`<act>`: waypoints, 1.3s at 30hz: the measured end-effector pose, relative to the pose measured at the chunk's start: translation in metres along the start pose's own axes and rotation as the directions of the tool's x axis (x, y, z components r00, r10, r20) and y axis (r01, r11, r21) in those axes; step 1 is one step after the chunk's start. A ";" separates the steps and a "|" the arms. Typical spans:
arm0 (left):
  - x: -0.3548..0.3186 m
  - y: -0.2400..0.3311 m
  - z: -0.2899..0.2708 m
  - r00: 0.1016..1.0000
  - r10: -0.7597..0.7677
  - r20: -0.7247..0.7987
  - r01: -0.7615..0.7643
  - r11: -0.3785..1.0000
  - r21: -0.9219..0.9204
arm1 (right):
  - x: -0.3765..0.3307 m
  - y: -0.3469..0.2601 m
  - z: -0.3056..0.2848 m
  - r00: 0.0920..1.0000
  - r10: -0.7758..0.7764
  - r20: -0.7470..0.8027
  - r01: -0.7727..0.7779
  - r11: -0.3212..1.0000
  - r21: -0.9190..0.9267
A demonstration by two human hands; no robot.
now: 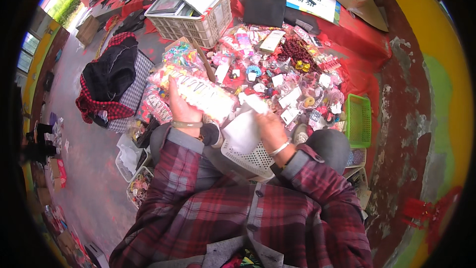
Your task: The person sits on the floor and sorts through various hair accessories, including hair clips and hair ties. They pick up items from a pile, wipe them with a white cloth, and place them into a white plastic basket.
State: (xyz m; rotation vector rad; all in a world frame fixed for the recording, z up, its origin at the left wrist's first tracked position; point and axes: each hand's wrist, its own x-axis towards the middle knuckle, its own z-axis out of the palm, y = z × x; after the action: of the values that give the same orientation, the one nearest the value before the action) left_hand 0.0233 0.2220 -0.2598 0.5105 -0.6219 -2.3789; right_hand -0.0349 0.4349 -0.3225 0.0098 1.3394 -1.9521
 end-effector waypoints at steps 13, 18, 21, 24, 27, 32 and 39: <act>-0.025 -0.032 0.005 0.870 -0.408 0.277 0.438 0.897 -0.056 | -0.051 -0.038 0.074 0.609 -0.118 0.785 0.746 -0.253 -0.616; -0.066 -0.094 0.036 0.960 0.200 0.196 -0.158 0.965 -0.208 | -0.007 -0.052 0.078 0.611 -0.276 0.742 0.680 -0.297 -0.670; -0.050 -0.052 0.019 0.820 -0.493 0.291 0.526 0.849 -0.042 | 0.028 -0.070 0.087 0.578 -0.410 0.705 0.668 -0.259 -0.698; -0.047 -0.052 0.013 0.920 -0.312 0.237 0.308 0.950 0.054 | 0.028 -0.066 0.087 0.557 -0.418 0.717 0.720 -0.188 -0.668; -0.038 -0.040 0.007 0.923 -0.180 0.339 0.175 0.983 0.046 | 0.001 -0.053 0.080 0.529 -0.278 0.802 0.776 -0.224 -0.590; -0.017 -0.025 0.000 0.825 -0.431 0.364 0.494 0.865 -0.094 | -0.051 -0.032 0.067 0.600 0.004 0.800 0.777 -0.239 -0.582; -0.041 -0.056 0.002 0.794 -0.537 0.285 0.557 0.830 0.015 | 0.025 -0.079 0.081 0.526 -0.507 0.683 0.708 -0.184 -0.682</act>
State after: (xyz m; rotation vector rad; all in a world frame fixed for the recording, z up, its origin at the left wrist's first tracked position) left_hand 0.0262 0.2887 -0.2800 0.3564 -0.5595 -3.0571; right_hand -0.0669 0.3687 -0.2329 -1.7892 2.5243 -1.1594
